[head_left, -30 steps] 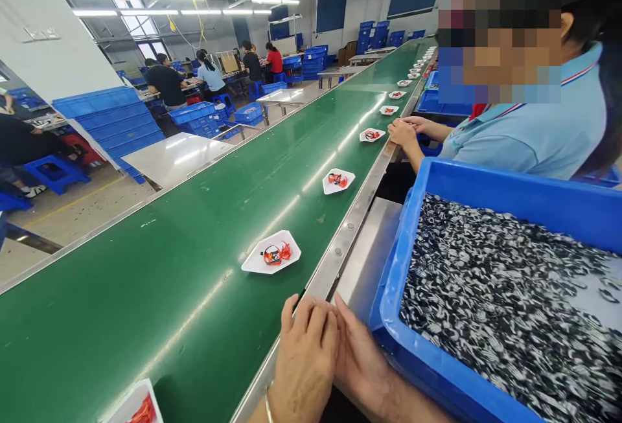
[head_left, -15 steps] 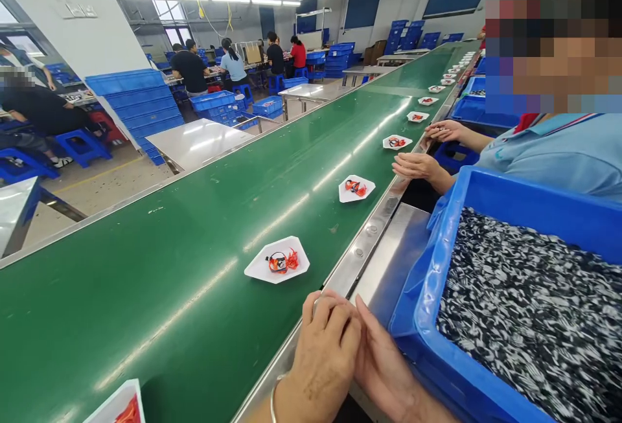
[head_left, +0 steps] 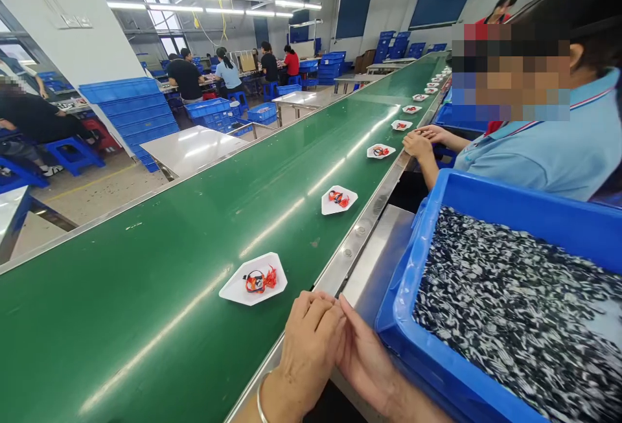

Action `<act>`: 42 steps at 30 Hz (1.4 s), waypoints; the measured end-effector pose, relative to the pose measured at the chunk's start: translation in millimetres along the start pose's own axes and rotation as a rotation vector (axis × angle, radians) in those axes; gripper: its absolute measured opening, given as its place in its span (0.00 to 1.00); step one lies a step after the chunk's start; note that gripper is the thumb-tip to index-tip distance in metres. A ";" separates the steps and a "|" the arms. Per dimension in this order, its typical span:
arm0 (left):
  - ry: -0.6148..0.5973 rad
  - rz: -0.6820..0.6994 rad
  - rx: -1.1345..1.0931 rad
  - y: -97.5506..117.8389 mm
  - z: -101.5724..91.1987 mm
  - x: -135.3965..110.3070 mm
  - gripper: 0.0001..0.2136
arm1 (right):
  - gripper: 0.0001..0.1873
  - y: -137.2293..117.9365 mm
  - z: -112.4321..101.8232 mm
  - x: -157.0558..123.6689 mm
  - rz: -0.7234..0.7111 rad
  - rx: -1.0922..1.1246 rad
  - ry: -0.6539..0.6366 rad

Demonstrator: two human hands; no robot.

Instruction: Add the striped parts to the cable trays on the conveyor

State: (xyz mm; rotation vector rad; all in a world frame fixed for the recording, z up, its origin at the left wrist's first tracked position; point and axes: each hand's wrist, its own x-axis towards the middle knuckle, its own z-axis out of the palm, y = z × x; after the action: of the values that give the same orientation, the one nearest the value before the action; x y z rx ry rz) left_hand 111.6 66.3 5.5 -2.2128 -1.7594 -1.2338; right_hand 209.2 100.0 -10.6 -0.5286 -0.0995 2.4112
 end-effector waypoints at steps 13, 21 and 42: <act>-0.100 -0.326 0.005 -31.1 -20.4 85.8 0.08 | 0.20 3.7 -5.5 3.1 -0.069 -0.179 -0.116; -0.343 -0.402 0.204 -63.0 12.5 164.9 0.08 | 0.21 1.8 -1.5 -0.9 -0.092 -0.205 -0.146; -0.160 -0.163 0.297 -10.4 2.1 59.0 0.15 | 0.19 2.2 -5.3 -2.3 -0.109 -0.300 -0.158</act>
State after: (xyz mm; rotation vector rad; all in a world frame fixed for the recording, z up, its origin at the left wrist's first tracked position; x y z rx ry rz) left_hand 105.7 117.8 35.5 -2.0816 -2.0619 -0.7703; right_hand 211.6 96.5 -15.1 -0.4517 -0.5515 2.3401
